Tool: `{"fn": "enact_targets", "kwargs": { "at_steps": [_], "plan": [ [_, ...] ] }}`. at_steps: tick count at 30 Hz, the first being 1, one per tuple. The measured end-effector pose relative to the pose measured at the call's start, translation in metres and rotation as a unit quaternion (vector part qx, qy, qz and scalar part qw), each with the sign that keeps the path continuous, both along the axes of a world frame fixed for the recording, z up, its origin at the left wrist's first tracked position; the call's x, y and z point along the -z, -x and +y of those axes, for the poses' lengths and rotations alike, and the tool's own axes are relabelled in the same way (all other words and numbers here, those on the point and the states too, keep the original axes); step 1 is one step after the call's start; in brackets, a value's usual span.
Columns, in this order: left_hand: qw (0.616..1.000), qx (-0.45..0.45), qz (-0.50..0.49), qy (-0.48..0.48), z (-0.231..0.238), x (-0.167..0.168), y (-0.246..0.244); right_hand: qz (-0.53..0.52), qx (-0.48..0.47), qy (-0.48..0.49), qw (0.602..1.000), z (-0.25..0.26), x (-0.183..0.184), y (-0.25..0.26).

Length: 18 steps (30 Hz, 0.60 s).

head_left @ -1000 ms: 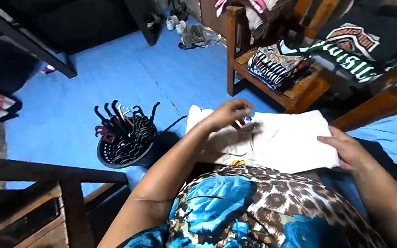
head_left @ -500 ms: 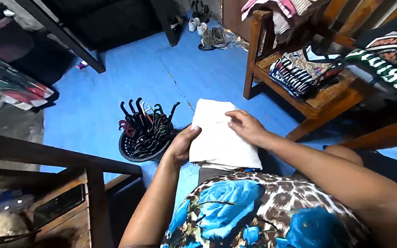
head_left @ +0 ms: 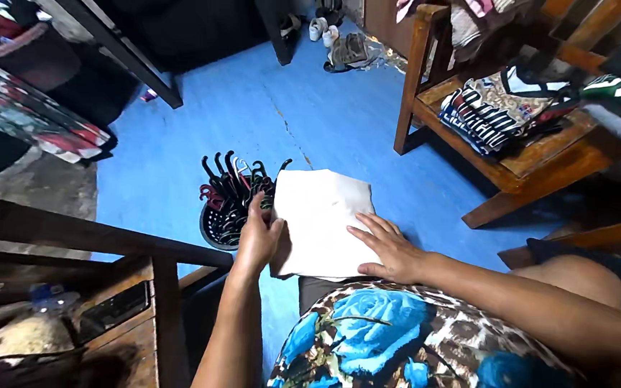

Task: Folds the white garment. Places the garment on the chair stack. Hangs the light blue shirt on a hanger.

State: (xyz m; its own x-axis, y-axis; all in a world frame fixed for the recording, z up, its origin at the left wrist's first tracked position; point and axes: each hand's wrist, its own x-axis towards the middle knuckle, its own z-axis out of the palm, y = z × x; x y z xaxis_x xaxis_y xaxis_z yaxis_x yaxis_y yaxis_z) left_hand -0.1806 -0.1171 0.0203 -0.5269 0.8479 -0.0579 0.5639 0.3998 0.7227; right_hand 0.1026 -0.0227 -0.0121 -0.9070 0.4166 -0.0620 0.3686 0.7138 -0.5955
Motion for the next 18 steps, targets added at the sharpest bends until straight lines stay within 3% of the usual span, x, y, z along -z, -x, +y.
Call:
{"fn": "enact_targets", "kwargs": {
  "at_steps": [2,5,8,10,11,14,16,18],
  "plan": [
    [0.988,0.025,0.141,-0.057,-0.004,-0.022,-0.011,0.054,0.018,-0.043,0.997,0.005,-0.004,0.013],
    [0.96,0.114,0.22,-0.135,0.007,-0.041,-0.035,0.17,0.064,-0.151,0.972,0.021,-0.004,0.042],
    [0.943,0.152,0.269,-0.123,0.032,-0.01,-0.046,0.198,0.092,-0.21,0.953,0.03,0.003,0.069],
    [0.961,0.161,0.225,-0.001,0.044,0.025,-0.036,0.05,0.083,-0.055,0.994,0.032,0.013,0.076],
    [0.973,0.163,0.154,0.048,0.049,0.036,-0.027,0.0,0.08,0.041,0.996,0.038,0.021,0.078],
    [0.989,0.129,0.039,0.066,0.051,0.044,-0.009,0.028,0.138,0.159,0.977,0.047,0.037,0.075],
    [0.996,0.067,-0.021,0.052,0.041,0.05,-0.002,0.086,0.23,0.219,0.945,0.042,0.045,0.066],
    [0.993,0.02,-0.111,0.04,0.029,0.056,0.006,0.107,0.307,0.381,0.866,0.042,0.053,0.056]
  ]
}}
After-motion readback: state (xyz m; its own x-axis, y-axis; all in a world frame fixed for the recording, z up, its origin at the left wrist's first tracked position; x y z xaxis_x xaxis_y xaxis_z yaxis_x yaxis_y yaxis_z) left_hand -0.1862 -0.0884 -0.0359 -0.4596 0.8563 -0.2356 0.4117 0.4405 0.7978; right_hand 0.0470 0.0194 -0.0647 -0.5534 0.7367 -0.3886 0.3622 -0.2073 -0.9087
